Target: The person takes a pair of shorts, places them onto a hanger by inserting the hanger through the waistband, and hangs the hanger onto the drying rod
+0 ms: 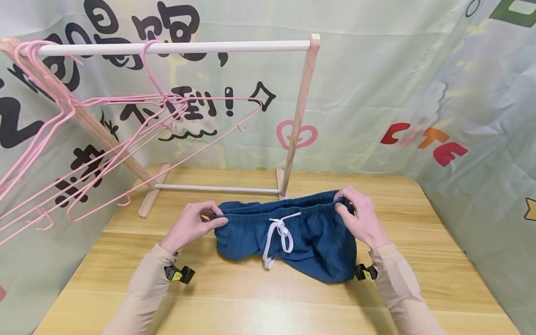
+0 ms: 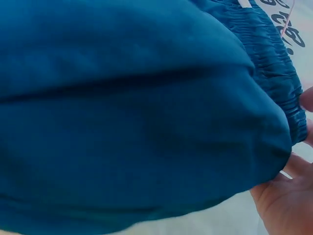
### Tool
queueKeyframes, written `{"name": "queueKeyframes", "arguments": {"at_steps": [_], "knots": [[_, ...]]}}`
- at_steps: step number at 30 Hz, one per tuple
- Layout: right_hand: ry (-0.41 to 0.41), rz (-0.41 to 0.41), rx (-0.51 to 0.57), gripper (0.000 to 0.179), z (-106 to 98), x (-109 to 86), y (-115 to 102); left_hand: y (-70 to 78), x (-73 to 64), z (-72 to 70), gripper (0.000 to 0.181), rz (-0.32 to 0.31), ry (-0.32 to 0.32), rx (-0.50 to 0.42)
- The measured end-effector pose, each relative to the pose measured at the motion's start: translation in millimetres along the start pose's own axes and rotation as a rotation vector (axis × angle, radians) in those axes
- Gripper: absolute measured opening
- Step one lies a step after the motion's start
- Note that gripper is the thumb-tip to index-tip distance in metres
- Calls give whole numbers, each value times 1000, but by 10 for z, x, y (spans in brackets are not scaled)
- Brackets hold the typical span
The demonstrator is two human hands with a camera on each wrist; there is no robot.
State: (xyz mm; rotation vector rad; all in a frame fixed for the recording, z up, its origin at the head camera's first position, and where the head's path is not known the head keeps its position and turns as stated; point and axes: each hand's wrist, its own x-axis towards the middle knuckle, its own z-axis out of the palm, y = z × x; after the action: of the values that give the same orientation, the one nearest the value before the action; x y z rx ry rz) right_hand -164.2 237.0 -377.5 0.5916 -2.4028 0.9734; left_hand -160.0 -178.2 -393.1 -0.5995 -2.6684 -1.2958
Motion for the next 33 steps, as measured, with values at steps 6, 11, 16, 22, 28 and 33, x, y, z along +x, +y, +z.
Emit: {"name": "queueKeyframes", "arguments": {"at_steps": [6, 11, 16, 22, 28, 33], "knots": [[30, -14, 61, 15, 79, -16, -9, 56, -59, -40, 11, 63, -37, 56], [79, -31, 75, 16, 113, -13, -12, 268, -95, -126, 21, 309, 278, 111], [86, -58, 88, 12, 100, -23, -13, 557, -94, -340, 18, 512, 723, 168], [89, -83, 103, 13, 86, -36, 3, 618, -122, -664, 28, 417, 1024, 266], [97, -94, 119, 15, 81, -41, 7, 520, -213, -946, 44, 244, 1016, 338], [101, -92, 139, 17, 70, -47, 1, 447, -254, -1019, 41, 183, 974, 322]]}}
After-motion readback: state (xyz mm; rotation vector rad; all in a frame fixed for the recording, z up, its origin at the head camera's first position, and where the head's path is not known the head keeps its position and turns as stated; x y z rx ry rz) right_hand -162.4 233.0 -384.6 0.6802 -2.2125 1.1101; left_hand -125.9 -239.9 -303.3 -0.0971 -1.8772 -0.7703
